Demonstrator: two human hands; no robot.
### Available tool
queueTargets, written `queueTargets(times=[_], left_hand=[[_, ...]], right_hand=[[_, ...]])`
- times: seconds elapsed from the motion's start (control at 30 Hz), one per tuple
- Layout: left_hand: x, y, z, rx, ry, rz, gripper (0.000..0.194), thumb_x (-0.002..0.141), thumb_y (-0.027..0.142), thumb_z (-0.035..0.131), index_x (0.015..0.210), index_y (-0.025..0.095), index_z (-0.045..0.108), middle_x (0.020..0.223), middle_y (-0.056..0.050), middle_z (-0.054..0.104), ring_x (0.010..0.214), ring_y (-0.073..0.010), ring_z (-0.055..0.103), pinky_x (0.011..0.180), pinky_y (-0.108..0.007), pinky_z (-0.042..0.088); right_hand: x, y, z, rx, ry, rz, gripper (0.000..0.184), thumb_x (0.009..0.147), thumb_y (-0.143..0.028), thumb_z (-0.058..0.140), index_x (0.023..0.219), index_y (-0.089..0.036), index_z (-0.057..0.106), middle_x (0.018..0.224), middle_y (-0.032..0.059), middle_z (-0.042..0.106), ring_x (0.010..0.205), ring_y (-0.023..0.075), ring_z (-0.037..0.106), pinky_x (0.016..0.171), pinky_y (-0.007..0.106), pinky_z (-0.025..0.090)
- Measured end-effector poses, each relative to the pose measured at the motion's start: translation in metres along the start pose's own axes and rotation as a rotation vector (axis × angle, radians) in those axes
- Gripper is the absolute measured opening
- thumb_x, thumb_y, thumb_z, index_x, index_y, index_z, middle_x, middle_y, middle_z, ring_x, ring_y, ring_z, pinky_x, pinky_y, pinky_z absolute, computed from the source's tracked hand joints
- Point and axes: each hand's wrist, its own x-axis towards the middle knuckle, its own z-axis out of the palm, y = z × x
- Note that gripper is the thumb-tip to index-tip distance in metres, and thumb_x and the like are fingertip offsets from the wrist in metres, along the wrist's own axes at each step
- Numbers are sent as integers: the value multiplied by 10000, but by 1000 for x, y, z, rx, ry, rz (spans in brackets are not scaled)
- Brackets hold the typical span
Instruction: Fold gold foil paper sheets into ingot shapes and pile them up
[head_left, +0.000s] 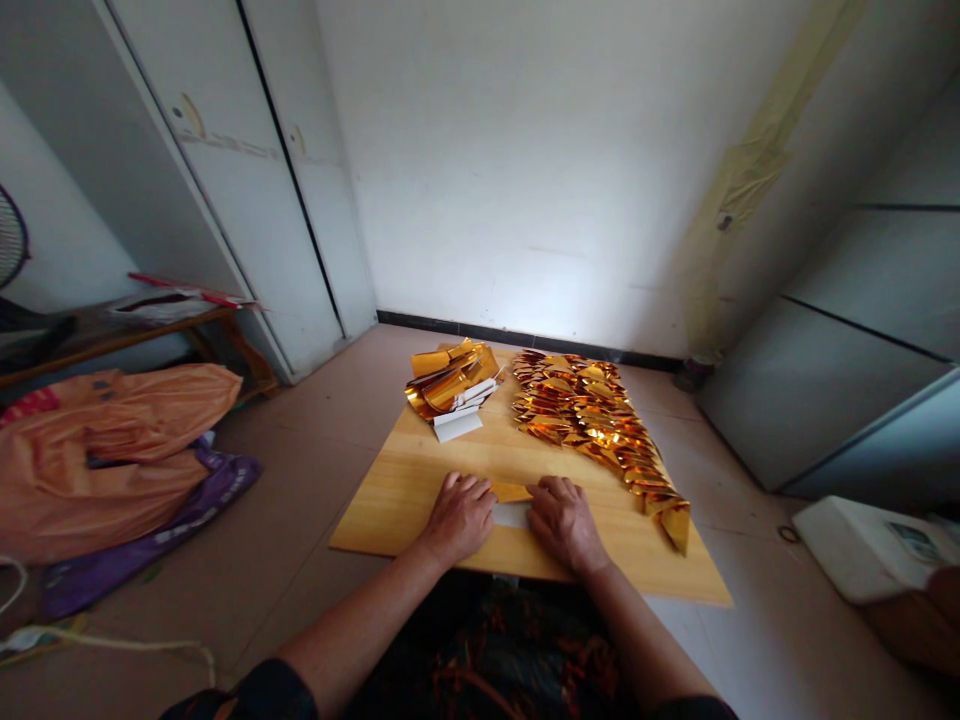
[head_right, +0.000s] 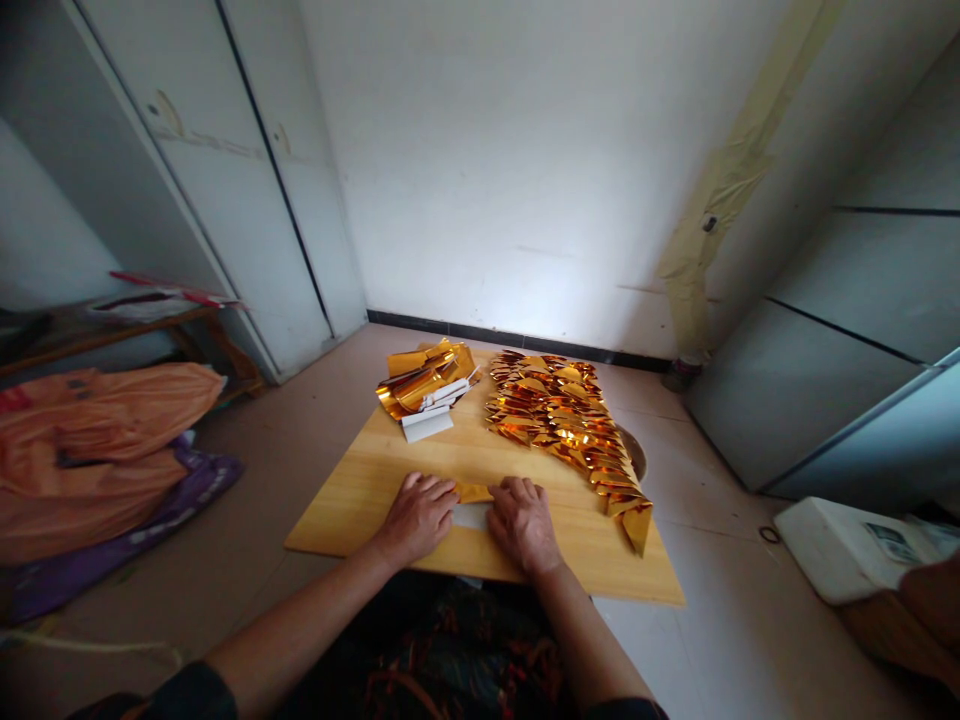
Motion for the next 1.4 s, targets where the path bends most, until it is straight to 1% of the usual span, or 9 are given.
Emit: queueTargets(times=[0.17, 0.3, 0.53, 0.67, 0.83, 1.0, 1.1, 1.2, 1.4], left_hand=[[-1, 1, 1, 25, -17, 16, 162, 847, 186, 503, 943, 218, 629, 1037, -73, 639, 950, -225, 533, 881, -420, 334], [-3, 0, 2, 40, -54, 34, 222, 855, 197, 506, 1024, 269, 629, 1114, -74, 615, 960, -226, 535, 896, -429, 329], [-5, -1, -5, 14, -110, 33, 331, 804, 416, 597, 1116, 308, 603, 1218, -58, 556, 1092, -239, 473, 994, -470, 272], [4, 0, -8, 31, -119, 43, 225, 827, 307, 574, 1043, 291, 633, 1175, -47, 566, 1088, -232, 465, 962, -444, 319], [13, -1, -5, -27, -191, 80, 184, 844, 177, 500, 936, 217, 654, 952, -48, 603, 935, -193, 510, 835, -331, 414], [9, -1, -1, -73, -139, 94, 208, 787, 278, 596, 974, 200, 641, 974, -52, 588, 944, -205, 510, 844, -334, 418], [8, 4, 2, -12, -109, 55, 131, 828, 270, 560, 894, 201, 651, 899, -49, 603, 887, -198, 530, 809, -339, 412], [6, 9, 5, 31, -65, 32, 150, 870, 258, 514, 840, 211, 653, 859, -42, 617, 855, -191, 543, 781, -341, 399], [1, 9, 9, 35, -5, 22, 138, 859, 242, 533, 918, 231, 657, 946, -46, 641, 891, -200, 560, 780, -353, 385]], right_hand=[[0, -4, -3, 18, -88, -87, 225, 886, -266, 486, 1049, -256, 640, 1120, 47, 595, 1012, 200, 465, 879, 329, 315], [-2, -1, -5, 28, -106, -104, 241, 900, -275, 472, 1085, -255, 626, 1121, 45, 607, 1008, 197, 473, 886, 330, 316], [-6, 11, -1, 59, -106, -153, 342, 835, -408, 590, 1147, -269, 604, 1186, 66, 583, 1041, 233, 482, 887, 368, 332], [-3, 12, 4, 58, -78, -140, 267, 855, -381, 576, 1094, -281, 637, 1122, 57, 601, 1000, 216, 497, 864, 355, 341], [2, 6, 11, 62, -26, -99, 171, 869, -320, 568, 983, -271, 686, 1021, 52, 624, 958, 201, 503, 834, 335, 343], [5, 4, 12, 86, -2, -72, 161, 875, -325, 565, 929, -262, 704, 976, 48, 635, 935, 193, 509, 820, 327, 342], [4, 7, 8, 129, -22, -95, 182, 854, -352, 588, 969, -261, 696, 998, 56, 630, 943, 203, 509, 823, 337, 344], [2, 11, 5, 172, -57, -153, 253, 830, -382, 606, 1046, -268, 672, 1051, 66, 613, 963, 213, 505, 841, 353, 349], [3, 20, 11, 202, -55, -186, 177, 864, -298, 561, 985, -280, 689, 1019, 50, 621, 949, 195, 512, 842, 344, 352]])
